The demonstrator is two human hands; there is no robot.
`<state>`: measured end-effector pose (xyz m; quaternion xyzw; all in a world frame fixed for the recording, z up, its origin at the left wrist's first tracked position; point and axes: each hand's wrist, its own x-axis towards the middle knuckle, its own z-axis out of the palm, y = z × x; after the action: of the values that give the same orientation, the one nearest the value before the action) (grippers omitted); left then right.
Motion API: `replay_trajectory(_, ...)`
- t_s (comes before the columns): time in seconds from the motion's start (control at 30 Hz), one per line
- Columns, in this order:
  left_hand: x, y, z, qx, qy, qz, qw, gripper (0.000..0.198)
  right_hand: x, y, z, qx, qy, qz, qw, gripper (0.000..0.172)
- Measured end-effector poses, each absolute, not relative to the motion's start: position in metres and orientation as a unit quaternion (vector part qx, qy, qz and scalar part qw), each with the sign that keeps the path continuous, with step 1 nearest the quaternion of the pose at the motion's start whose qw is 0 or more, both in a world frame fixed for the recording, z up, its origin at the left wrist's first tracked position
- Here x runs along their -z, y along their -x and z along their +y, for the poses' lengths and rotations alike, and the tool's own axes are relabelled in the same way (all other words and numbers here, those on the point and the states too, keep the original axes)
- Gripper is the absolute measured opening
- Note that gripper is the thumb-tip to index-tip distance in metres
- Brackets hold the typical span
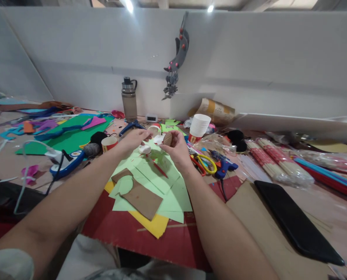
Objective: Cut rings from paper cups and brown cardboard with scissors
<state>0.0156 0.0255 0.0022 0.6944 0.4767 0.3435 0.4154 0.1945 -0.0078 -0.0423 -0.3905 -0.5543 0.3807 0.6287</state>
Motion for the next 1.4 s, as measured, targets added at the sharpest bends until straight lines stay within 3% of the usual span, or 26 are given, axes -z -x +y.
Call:
replay_trajectory(0.1,-0.003,-0.018,0.021,-0.34,-0.576,0.399,0.627,0.028,0.039,-0.191,-0.01,-0.369,0.396,-0.571,0.617,0.056)
replay_trajectory(0.2,-0.002,-0.018,0.022,-0.347,-0.516,0.382,0.684,0.017,0.04,-0.192,-0.01,-0.368,0.4,-0.576,0.61,0.057)
replay_trajectory(0.33,0.002,-0.013,0.029,-0.395,-0.501,0.399,0.658,0.008,0.039,-0.199,-0.008,-0.322,0.461,-0.558,0.61,0.056)
replay_trajectory(0.77,0.002,-0.022,0.021,-0.366,-0.568,0.406,0.615,0.019,0.031,-0.199,-0.018,-0.118,0.514,-0.69,0.495,0.054)
replay_trajectory(1.2,0.012,-0.017,0.03,-0.342,-0.587,0.417,0.605,0.029,0.035,-0.2,-0.014,-0.17,0.528,-0.674,0.489,0.058)
replay_trajectory(1.4,0.01,-0.022,0.02,-0.292,-0.685,0.502,0.441,0.041,0.035,-0.204,-0.013,-0.155,0.549,-0.652,0.5,0.062)
